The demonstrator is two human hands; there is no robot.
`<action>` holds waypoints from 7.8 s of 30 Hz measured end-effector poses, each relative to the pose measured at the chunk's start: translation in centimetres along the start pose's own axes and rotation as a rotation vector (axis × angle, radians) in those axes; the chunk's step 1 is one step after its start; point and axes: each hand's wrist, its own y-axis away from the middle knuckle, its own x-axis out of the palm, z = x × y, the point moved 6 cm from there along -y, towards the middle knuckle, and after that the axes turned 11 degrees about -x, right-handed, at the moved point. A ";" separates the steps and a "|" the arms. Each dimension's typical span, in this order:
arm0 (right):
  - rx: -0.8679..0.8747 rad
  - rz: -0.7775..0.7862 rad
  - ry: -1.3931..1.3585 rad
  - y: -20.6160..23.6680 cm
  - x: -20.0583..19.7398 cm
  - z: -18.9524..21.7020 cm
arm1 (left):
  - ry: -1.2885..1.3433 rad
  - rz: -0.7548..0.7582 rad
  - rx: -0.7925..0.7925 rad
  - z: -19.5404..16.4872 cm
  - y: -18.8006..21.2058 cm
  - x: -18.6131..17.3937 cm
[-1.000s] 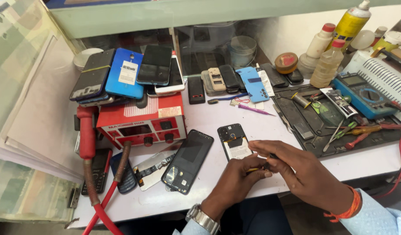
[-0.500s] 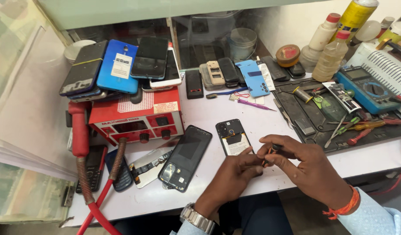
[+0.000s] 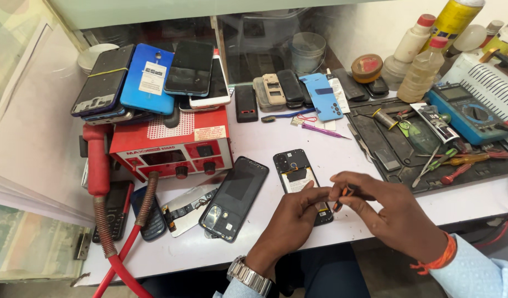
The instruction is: The person uses a plastic pry tool to separate the back cover from a smartphone, then uses a screwdriver to remove screws from the internal frame. The person handles the phone, back cover, and tools on a cluttered workbench.
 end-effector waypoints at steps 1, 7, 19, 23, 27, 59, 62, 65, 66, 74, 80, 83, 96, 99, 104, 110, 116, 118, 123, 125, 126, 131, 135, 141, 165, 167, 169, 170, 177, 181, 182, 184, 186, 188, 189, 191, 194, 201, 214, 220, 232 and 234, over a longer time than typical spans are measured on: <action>0.002 -0.001 -0.025 -0.3 -0.1 -0.2 | -0.001 0.010 -0.007 0.1 -0.1 0.0; -0.090 0.066 -0.030 -0.3 0.1 -0.1 | -0.032 0.030 0.013 0.2 0.0 0.2; -0.152 0.144 -0.027 -0.2 0.5 -0.9 | -0.138 0.052 0.054 0.3 0.6 0.6; -0.151 0.156 -0.012 -0.2 0.4 -0.6 | -0.189 -0.002 0.084 0.3 0.4 0.6; -0.224 0.171 0.000 -0.4 -0.2 0.8 | -0.142 0.025 0.079 0.0 0.8 1.1; 0.075 0.434 0.505 -2.9 -0.1 4.5 | -0.208 -0.005 0.067 -2.0 2.0 0.6; 0.042 0.492 0.528 -2.6 0.0 4.5 | -0.222 -0.006 0.034 -1.6 1.9 0.7; 0.120 0.553 0.537 -2.0 -0.2 4.1 | -0.222 -0.007 0.075 -1.4 1.9 0.8; 0.062 0.551 0.493 -2.0 -0.2 4.5 | -0.217 -0.005 0.108 -1.4 1.9 0.8; -0.010 0.619 0.372 -2.0 -0.2 5.3 | -0.118 0.084 0.079 -0.7 2.0 1.2; -0.099 0.662 0.344 -2.2 0.0 5.6 | -0.142 0.065 0.043 -0.5 2.0 1.2; -0.128 0.673 0.297 -2.1 0.1 6.1 | -0.116 0.050 0.077 -0.6 2.2 1.1; 0.169 0.611 0.824 -3.4 0.0 7.8 | -0.153 -0.039 0.016 0.1 1.9 1.1; 0.144 0.647 0.825 -3.5 0.3 7.3 | -0.066 -0.046 0.014 0.0 2.2 1.0; -0.024 0.561 0.597 -3.2 0.6 6.7 | 0.012 -0.014 -0.098 0.4 1.9 1.2; -0.090 0.593 0.664 -2.4 -0.1 6.4 | -0.044 0.045 0.003 -0.6 2.3 1.8; -0.320 0.601 0.532 -1.9 0.3 8.0 | -0.212 0.005 -0.072 -0.5 2.1 1.7; -0.236 0.631 0.556 -1.9 0.3 7.5 | -0.160 -0.019 -0.100 -0.3 2.2 1.6; -0.135 0.503 0.684 -3.2 -0.5 7.7 | -0.053 -0.072 -0.126 0.2 2.1 1.5; 0.133 0.649 0.844 -3.3 -0.9 6.3 | -0.061 -0.073 -0.117 0.6 2.3 1.2; 0.131 0.644 0.820 -3.5 -0.8 6.5 | -0.061 -0.067 -0.104 0.7 2.1 1.3; 0.013 0.567 0.652 -3.5 0.4 7.7 | 0.032 -0.033 -0.075 1.1 1.8 1.2; -0.030 0.530 0.503 -3.1 0.6 7.3 | 0.042 -0.007 -0.008 0.8 2.0 1.0; -0.136 0.575 0.448 -1.8 1.0 6.6 | 0.187 0.030 -0.185 2.0 1.7 1.2; -0.103 0.556 0.488 -1.4 0.0 6.2 | 0.024 -0.077 -0.002 1.0 1.0 1.4; 0.021 0.613 0.609 -1.4 0.3 5.7 | -0.032 -0.099 -0.089 1.3 1.0 1.3; 0.046 0.592 0.584 -1.6 0.6 5.9 | -0.059 -0.102 -0.123 1.3 1.2 1.3; 0.057 0.579 0.575 -1.8 0.5 5.8 | -0.060 -0.094 -0.109 1.1 1.2 1.3; -0.104 0.489 0.372 -2.4 -0.4 6.1 | 0.030 0.005 -0.072 0.7 1.4 1.4; -0.031 0.535 0.460 -2.0 0.1 5.7 | -0.159 -0.130 -0.126 0.8 1.0 1.0; 0.049 0.549 0.495 -2.0 0.2 5.3 | -0.161 -0.130 -0.143 0.8 1.0 1.1; 0.116 0.666 0.641 -1.8 0.6 5.1 | -0.157 -0.129 -0.142 0.8 1.0 1.1; 0.116 0.678 0.658 -1.9 0.7 5.5 | -0.138 -0.128 -0.111 0.5 1.2 1.1; 0.036 0.573 0.551 -2.5 0.3 6.5 | -0.003 -0.054 -0.057 0.3 1.3 1.2; 0.017 0.572 0.530 -2.7 0.3 6.8 | 0.066 -0.015 -0.031 0.1 1.4 1.3; -0.021 0.575 0.490 -2.8 0.0 7.2 | 0.156 0.018 -0.127 0.8 1.1 1.4; -0.050 0.599 0.460 -2.8 0.3 7.5 | 0.031 -0.054 -0.164 1.2 0.9 1.1; 0.010 0.586 0.496 -2.3 0.2 7.1 | -0.029 -0.102 -0.121 1.2 0.9 1.2; 0.032 0.384 0.377 -2.0 -2.0 5.9 | -0.141 -0.114 0.073 -1.5 1.8 1.2; 0.169 0.197 0.360 -1.1 -5.4 3.7 | -0.256 -0.123 0.075 -1.8 1.7 1.7; 0.554 -0.121 -0.032 6.0 -5.9 -6.2 | -0.186 -0.126 0.006 -1.4 0.7 2.0; 0.540 -0.221 -0.020 7.7 -4.9 -7.0 | -0.168 -0.116 -0.044 -1.0 0.5 2.0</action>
